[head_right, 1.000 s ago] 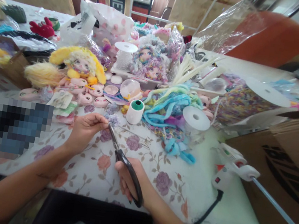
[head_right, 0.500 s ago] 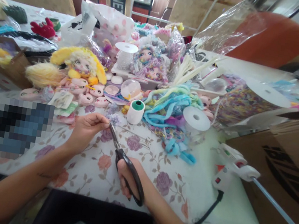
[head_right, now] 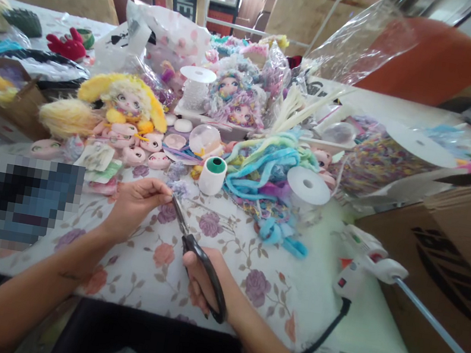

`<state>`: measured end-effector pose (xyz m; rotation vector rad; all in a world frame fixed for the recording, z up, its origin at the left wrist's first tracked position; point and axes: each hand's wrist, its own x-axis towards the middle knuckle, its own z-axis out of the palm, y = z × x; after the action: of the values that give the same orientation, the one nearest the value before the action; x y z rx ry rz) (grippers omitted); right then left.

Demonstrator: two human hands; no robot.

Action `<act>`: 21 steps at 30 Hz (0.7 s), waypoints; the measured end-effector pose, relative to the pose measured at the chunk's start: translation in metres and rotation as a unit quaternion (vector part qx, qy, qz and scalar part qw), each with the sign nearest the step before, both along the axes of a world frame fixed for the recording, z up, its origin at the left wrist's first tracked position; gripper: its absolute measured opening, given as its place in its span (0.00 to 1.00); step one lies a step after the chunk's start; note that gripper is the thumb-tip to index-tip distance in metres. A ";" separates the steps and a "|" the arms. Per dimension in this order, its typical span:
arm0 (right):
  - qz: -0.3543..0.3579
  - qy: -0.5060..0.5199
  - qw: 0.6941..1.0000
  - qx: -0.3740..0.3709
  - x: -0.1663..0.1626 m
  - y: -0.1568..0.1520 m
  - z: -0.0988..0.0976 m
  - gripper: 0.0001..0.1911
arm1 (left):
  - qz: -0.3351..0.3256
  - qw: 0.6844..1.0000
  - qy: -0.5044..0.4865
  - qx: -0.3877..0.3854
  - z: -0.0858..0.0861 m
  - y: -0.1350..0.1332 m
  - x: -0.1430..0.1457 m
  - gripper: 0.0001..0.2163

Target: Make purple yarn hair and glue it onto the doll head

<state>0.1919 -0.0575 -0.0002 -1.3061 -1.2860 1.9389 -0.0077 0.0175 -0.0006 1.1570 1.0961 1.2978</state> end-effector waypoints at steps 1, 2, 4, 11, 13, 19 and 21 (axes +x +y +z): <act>0.000 0.002 1.000 0.002 0.000 0.000 0.000 0.32 | 0.000 1.000 -0.002 -0.003 0.000 0.000 0.000 0.02; 0.001 0.004 1.000 0.003 0.000 -0.001 0.001 0.32 | 0.000 1.000 -0.005 -0.005 0.000 0.000 0.000 0.02; 0.003 0.010 1.000 0.004 0.000 -0.001 0.004 0.32 | -0.002 1.000 -0.007 -0.006 0.001 0.000 0.000 0.03; 0.002 0.049 0.999 -0.003 0.003 -0.001 0.007 0.33 | -0.003 1.000 -0.009 0.005 0.000 0.000 0.001 0.02; 0.003 0.050 0.999 0.003 0.003 -0.001 0.005 0.34 | -0.007 1.000 -0.009 0.008 0.000 0.000 0.001 0.02; 0.002 0.032 0.999 -0.010 0.002 0.001 0.007 0.35 | -0.012 1.000 -0.002 0.023 0.000 -0.001 0.000 0.01; 0.010 0.021 1.000 0.001 0.001 0.001 0.007 0.35 | -0.017 1.000 -0.001 0.024 0.001 -0.001 0.000 0.01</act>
<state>0.1930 -0.0560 0.0072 -1.2500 -1.2841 1.9683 -0.0078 0.0162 0.0004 1.2045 1.0441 1.3042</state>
